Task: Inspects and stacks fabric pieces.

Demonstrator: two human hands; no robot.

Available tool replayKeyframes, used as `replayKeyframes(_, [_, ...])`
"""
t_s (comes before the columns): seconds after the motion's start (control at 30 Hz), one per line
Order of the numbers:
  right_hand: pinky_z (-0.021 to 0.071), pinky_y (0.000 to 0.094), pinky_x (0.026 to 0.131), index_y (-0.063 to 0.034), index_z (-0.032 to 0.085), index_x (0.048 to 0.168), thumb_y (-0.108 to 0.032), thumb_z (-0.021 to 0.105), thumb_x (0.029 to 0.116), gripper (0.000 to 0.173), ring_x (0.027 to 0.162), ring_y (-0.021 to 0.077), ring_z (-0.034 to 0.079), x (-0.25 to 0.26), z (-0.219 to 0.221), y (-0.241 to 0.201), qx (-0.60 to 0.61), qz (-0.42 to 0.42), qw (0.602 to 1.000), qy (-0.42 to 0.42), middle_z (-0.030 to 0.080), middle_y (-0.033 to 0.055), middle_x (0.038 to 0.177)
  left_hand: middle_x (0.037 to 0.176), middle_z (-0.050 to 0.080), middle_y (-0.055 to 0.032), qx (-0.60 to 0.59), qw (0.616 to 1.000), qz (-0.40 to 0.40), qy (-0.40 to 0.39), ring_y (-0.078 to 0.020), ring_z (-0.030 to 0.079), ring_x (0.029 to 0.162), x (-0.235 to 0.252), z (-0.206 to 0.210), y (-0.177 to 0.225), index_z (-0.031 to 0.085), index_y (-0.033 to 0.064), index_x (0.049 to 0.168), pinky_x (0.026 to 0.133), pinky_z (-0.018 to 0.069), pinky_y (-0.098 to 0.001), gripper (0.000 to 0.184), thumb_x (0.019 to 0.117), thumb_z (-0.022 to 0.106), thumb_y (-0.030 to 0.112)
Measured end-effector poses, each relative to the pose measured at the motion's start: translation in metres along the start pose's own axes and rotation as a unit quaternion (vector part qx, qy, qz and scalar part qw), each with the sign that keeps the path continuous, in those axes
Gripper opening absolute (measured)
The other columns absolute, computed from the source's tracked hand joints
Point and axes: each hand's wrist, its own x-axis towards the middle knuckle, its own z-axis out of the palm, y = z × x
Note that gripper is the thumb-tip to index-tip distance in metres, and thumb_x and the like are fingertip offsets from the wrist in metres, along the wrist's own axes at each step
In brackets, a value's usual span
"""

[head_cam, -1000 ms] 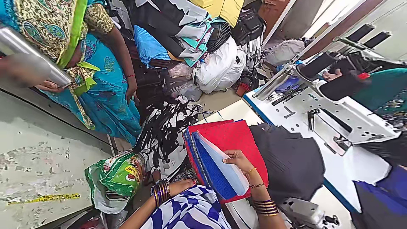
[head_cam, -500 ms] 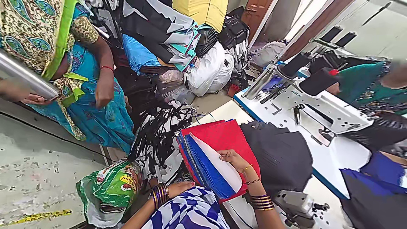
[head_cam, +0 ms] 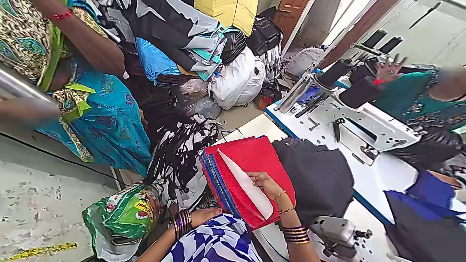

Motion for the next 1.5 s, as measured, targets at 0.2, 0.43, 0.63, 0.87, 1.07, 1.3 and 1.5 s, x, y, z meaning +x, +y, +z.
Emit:
replayKeyframes(0.2, [0.0549, 0.0186, 0.070, 0.0044, 0.065, 0.119, 0.017, 0.037, 0.0807, 0.049, 0.078, -0.0021, 0.068, -0.001, 0.007, 0.004, 0.013, -0.016, 0.999, 0.036, 0.076, -0.0032, 0.092, 0.156, 0.037, -0.0321, -0.008, 1.000, 0.003, 0.009, -0.0377, 0.031, 0.150, 0.001, -0.001, 0.004, 0.037, -0.0132, 0.149, 0.125, 0.0176, -0.0476, 0.057, 0.1126, 0.023, 0.028])
replayKeyframes(0.43, [0.0526, 0.0191, 0.068, 0.0076, 0.060, 0.128, 0.015, 0.039, 0.0860, 0.048, 0.077, 0.0001, 0.066, -0.002, 0.013, 0.005, 0.004, -0.003, 0.998, 0.058, 0.075, 0.0017, 0.096, 0.156, 0.037, -0.0298, -0.005, 1.000, 0.003, 0.000, -0.0350, 0.033, 0.150, 0.003, -0.001, 0.007, 0.036, -0.0101, 0.151, 0.125, 0.0195, -0.0476, 0.058, 0.1125, 0.023, 0.031])
replayKeyframes(0.63, [0.0596, 0.0260, 0.076, 0.0056, 0.054, 0.134, -0.005, 0.041, 0.1071, 0.032, 0.083, 0.0111, 0.074, 0.000, 0.014, 0.001, 0.007, 0.025, 0.998, 0.051, 0.077, 0.0078, 0.099, 0.158, 0.034, -0.0317, 0.007, 1.000, 0.021, 0.002, -0.0372, 0.029, 0.151, 0.005, 0.006, 0.003, 0.035, -0.0122, 0.151, 0.126, 0.0162, -0.0479, 0.059, 0.1124, 0.022, 0.030])
replayKeyframes(0.87, [0.0579, 0.0242, 0.069, 0.0067, 0.061, 0.123, 0.000, 0.049, 0.1041, 0.023, 0.077, 0.0096, 0.072, 0.002, 0.029, 0.004, -0.059, 0.010, 0.990, 0.128, 0.075, 0.0093, 0.093, 0.155, 0.037, -0.0323, 0.015, 1.000, 0.008, -0.002, -0.0384, 0.032, 0.150, 0.003, 0.002, 0.006, 0.037, -0.0118, 0.150, 0.124, 0.0180, -0.0515, 0.059, 0.1130, 0.022, 0.032])
replayKeyframes(1.07, [0.0549, 0.0613, 0.089, 0.0024, 0.071, 0.121, -0.021, 0.066, 0.0961, 0.035, 0.106, 0.0432, 0.071, -0.024, 0.103, 0.020, -0.453, -0.165, 0.844, 0.236, 0.073, 0.0235, 0.116, 0.156, 0.036, -0.0326, 0.007, 1.000, 0.011, 0.007, -0.0374, 0.031, 0.150, -0.008, 0.001, 0.010, 0.036, -0.0129, 0.150, 0.125, 0.0183, -0.0490, 0.058, 0.1128, 0.022, 0.030])
replayKeyframes(1.3, [0.0471, 0.0693, 0.093, -0.0034, 0.063, 0.139, -0.031, 0.089, 0.0652, 0.082, 0.122, 0.0574, 0.057, -0.015, 0.127, 0.065, -0.540, -0.229, 0.756, 0.291, 0.057, 0.0341, 0.138, 0.156, 0.038, -0.0307, 0.013, 1.000, 0.005, 0.017, -0.0372, 0.032, 0.150, -0.021, -0.009, -0.006, 0.037, -0.0104, 0.150, 0.124, 0.0188, -0.0501, 0.060, 0.1126, 0.021, 0.034])
replayKeyframes(1.5, [0.0484, 0.0678, 0.092, -0.0024, 0.058, 0.143, -0.026, 0.093, 0.0630, 0.091, 0.123, 0.0551, 0.057, -0.011, 0.130, 0.051, -0.573, -0.142, 0.753, 0.290, 0.055, 0.0352, 0.140, 0.156, 0.038, -0.0298, 0.008, 1.000, 0.003, 0.006, -0.0357, 0.034, 0.149, -0.037, -0.031, -0.010, 0.036, -0.0104, 0.151, 0.124, 0.0200, -0.0473, 0.059, 0.1128, 0.022, 0.032])
